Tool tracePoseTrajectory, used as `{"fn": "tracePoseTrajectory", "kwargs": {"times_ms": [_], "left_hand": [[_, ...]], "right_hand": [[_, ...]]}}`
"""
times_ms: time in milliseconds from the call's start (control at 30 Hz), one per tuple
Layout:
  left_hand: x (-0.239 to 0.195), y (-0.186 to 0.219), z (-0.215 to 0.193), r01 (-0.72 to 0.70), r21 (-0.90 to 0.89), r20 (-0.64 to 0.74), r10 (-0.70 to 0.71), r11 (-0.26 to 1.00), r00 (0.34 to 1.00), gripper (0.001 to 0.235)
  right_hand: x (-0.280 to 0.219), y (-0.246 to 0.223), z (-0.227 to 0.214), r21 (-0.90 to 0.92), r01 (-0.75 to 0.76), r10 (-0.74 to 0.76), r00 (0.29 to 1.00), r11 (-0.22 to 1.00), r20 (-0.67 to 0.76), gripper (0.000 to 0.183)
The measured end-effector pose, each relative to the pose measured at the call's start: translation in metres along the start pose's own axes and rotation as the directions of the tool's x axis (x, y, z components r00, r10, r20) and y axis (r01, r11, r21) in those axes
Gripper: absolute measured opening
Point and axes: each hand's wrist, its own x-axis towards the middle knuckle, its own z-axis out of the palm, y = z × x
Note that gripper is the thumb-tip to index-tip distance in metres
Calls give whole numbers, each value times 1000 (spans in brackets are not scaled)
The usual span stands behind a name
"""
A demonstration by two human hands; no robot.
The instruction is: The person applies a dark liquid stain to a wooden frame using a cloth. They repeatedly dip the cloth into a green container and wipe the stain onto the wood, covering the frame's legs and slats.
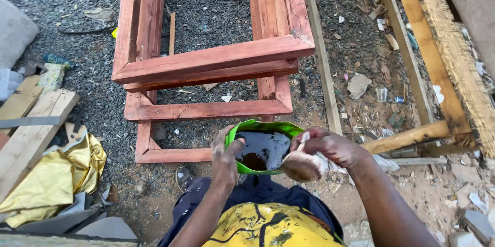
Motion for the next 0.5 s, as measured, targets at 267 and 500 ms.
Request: {"fn": "tracePoseTrajectory", "kwargs": {"times_ms": [267, 500], "left_hand": [[12, -2, -2, -39, -265, -172, -7, 963, 985, 79], [68, -32, -36, -200, -528, -254, 71, 826, 965, 51]], "right_hand": [[78, 94, -79, 533, 276, -69, 924, 800, -376, 38], [128, 64, -31, 912, 166, -196, 976, 374, -97, 46]]}}
